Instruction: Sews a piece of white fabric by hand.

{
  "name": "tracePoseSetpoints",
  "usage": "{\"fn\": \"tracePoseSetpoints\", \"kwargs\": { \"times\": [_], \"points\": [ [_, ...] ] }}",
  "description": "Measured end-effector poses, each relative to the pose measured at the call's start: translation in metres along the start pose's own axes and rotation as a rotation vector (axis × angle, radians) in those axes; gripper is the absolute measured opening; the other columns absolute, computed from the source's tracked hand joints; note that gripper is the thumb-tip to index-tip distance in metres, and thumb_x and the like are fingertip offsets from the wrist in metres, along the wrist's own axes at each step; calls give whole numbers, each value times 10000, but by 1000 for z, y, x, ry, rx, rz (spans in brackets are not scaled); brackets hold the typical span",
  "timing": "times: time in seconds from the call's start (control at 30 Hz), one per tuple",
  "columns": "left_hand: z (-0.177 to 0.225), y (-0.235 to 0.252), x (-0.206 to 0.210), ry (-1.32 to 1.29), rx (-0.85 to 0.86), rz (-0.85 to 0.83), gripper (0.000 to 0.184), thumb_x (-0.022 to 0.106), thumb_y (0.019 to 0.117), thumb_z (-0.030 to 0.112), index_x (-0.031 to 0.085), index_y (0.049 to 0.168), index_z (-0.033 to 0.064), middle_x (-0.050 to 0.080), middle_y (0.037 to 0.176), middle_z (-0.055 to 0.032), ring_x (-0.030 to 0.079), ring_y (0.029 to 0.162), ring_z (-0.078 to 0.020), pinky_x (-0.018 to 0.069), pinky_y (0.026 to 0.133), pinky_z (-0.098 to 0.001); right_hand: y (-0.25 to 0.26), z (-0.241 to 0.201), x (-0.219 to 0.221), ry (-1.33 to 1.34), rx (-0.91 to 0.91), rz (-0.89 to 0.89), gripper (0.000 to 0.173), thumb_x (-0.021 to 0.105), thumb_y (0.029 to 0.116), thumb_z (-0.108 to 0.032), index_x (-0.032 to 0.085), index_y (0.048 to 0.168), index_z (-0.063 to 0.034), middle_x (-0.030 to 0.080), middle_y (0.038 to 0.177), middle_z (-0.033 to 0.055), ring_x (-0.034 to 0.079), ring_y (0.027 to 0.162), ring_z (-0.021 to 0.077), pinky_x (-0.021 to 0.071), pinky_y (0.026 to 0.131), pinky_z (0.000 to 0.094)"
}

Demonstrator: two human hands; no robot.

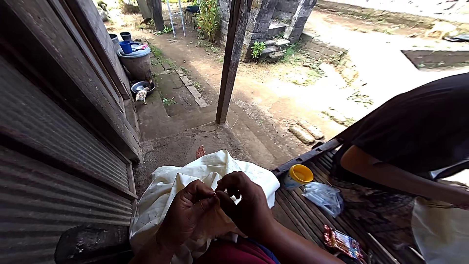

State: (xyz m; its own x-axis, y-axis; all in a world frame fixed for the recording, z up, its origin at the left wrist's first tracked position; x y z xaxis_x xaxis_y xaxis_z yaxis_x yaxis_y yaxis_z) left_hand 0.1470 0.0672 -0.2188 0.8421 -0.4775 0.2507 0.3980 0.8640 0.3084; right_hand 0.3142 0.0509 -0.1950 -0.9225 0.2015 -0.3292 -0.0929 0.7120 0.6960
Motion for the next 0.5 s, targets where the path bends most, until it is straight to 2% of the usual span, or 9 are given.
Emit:
{"fn": "tracePoseSetpoints", "kwargs": {
  "times": [0.07,0.17,0.2,0.3,0.37,0.5],
  "points": [
    [0,1,1,-89,-30,19,152,719,925,51,633,1017,137,683,944,21,667,870,-49,570,814,-226,-1,1,0,-42,-30,10,132,660,891,-36,625,1018,-47,685,870,22,590,755,31,480,685,137],
    [1,1,0,-147,-80,2,325,712,924,35,561,1188,149,695,927,20,686,851,-64,577,830,-247,-1,3,0,-89,-73,17,129,649,892,-37,623,1016,-59,682,866,16,579,760,41,468,698,146],
    [0,1,-1,-156,-89,3,331,715,924,38,571,1201,148,700,927,17,688,849,-66,578,832,-250,-1,3,0,-97,-82,16,132,647,889,-33,626,1016,-61,683,864,13,579,760,42,467,700,148],
    [-1,0,-2,-172,-88,43,183,733,911,48,692,1067,135,712,928,19,685,851,-49,580,824,-233,-2,3,0,-117,-105,12,138,640,886,-28,631,1020,-62,685,863,15,575,760,49,464,703,152],
    [-1,0,-2,-181,-90,82,113,742,897,32,727,983,104,720,917,7,687,839,-46,584,807,-224,-2,4,-1,-150,-124,4,144,636,890,-33,631,1031,-63,689,856,12,579,760,60,466,705,162],
    [-3,0,-5,-218,-119,176,93,759,877,25,744,951,79,727,894,-21,695,815,-62,593,782,-233,-3,3,-3,-138,-148,-35,142,637,905,-36,635,1044,-63,684,846,17,590,754,72,482,704,169]
  ]
}}
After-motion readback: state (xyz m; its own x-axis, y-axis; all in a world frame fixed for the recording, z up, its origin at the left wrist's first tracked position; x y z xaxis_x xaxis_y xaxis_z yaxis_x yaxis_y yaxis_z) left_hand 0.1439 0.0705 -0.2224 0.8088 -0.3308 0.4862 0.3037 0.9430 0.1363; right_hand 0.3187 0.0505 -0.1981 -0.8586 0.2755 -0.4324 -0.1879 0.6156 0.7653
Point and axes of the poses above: each hand's wrist, its own y-axis towards the middle knuckle, its own x-axis out of the palm, z = x × y, the point moved 2 cm from there along y, towards the middle knuckle
